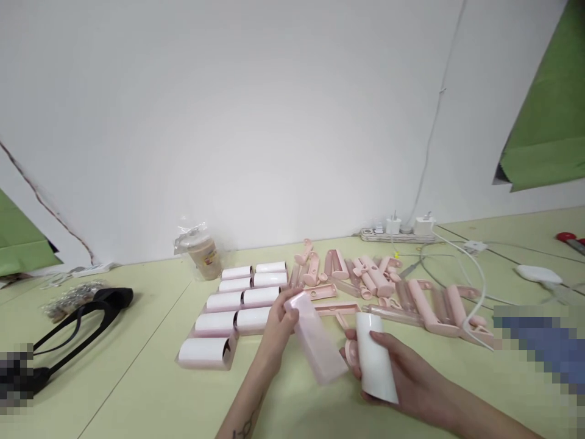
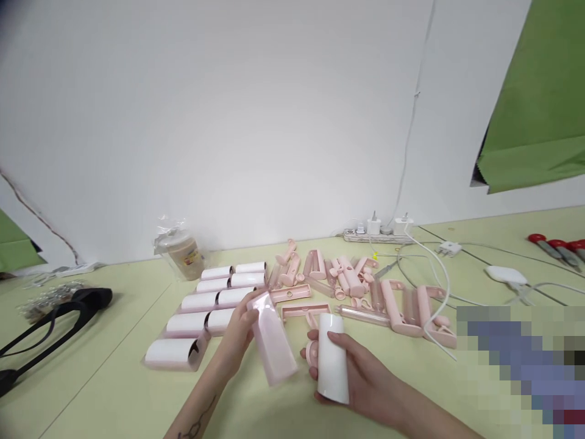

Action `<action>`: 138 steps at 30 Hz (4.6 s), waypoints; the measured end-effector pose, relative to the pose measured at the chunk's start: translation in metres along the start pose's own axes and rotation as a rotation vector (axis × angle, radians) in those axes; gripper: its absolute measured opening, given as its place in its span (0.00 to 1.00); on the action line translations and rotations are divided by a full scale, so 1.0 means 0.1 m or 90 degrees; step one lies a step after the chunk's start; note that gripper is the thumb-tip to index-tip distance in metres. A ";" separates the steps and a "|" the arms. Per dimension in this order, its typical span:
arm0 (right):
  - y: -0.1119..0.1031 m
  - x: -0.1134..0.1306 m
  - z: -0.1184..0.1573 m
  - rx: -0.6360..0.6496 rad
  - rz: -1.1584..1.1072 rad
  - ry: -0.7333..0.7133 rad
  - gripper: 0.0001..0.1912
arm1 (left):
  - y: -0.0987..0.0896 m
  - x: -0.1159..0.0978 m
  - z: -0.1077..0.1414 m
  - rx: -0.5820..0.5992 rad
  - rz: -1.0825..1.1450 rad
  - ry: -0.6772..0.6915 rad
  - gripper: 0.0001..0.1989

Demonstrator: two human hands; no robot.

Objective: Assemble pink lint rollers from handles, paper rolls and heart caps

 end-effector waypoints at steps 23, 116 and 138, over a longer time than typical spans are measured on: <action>0.37 -0.07 0.20 -0.057 0.532 -0.068 0.23 | 0.70 0.05 0.66 0.243 -0.048 0.141 0.29; 0.58 1.00 -0.87 -0.036 1.413 -0.430 0.06 | 0.45 0.37 0.53 -0.032 0.907 -0.455 0.30; 0.82 1.07 -0.06 -0.233 0.650 -0.404 0.19 | 0.74 0.19 0.11 -0.174 0.645 -0.248 0.20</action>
Point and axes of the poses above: each hand's wrist, its own z-axis away from the middle knuckle, its own y-axis out of the palm, x = y × z, the point moved 9 cm from there along -z, towards the middle knuckle, and after that the axes turned 1 degree about -x, right-handed, at the moved point
